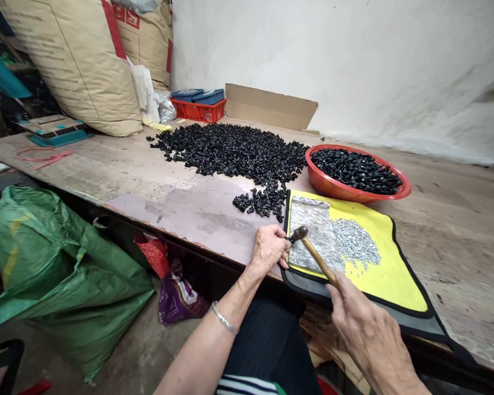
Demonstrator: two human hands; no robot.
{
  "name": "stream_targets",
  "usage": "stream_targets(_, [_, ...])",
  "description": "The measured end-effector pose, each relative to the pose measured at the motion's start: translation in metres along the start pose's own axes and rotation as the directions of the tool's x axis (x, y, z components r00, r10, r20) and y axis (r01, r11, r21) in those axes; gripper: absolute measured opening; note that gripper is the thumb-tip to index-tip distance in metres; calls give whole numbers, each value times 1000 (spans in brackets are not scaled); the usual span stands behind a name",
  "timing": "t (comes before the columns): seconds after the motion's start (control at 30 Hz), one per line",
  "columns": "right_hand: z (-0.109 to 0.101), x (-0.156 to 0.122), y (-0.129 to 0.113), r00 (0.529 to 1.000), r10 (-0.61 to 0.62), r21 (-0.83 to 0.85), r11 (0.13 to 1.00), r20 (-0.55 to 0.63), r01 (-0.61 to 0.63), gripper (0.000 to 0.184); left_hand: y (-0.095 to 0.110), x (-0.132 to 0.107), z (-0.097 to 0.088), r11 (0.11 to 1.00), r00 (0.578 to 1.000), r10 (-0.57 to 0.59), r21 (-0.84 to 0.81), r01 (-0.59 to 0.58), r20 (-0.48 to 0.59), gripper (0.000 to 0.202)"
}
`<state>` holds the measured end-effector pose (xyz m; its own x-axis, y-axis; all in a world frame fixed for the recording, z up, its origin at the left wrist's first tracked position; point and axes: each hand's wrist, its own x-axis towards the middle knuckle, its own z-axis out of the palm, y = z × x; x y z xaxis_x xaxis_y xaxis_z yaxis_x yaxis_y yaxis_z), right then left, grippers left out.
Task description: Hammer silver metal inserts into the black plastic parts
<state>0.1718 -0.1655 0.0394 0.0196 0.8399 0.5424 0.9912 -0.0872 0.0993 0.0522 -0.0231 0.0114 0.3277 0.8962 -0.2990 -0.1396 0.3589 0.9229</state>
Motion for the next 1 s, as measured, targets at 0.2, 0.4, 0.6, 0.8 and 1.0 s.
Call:
stream_targets(0.2, [-7,1,1,990,93,77,993,-103,-85,34,-2,1,-1,1000,1000,5,7,-5,7,11])
stream_targets(0.4, [1,-3,-5,999,3,-68,998,41,0,30,-3,2,-1,1000,1000,8,-21,-8,1,12])
stream_targets(0.6, [3,-3,-7,991,83,38,996,-104,-79,33,-2,1,-1,1000,1000,9,-4,-9,9,12])
stream_targets(0.8, [5,-8,-6,998,56,-51,997,-20,-57,32,0,0,-1,1000,1000,4,-3,-4,2,12])
stream_targets(1.0, [7,-6,-9,1000,-26,-128,991,-4,25,28,2,-2,0,1000,1000,7,-12,-7,11,13])
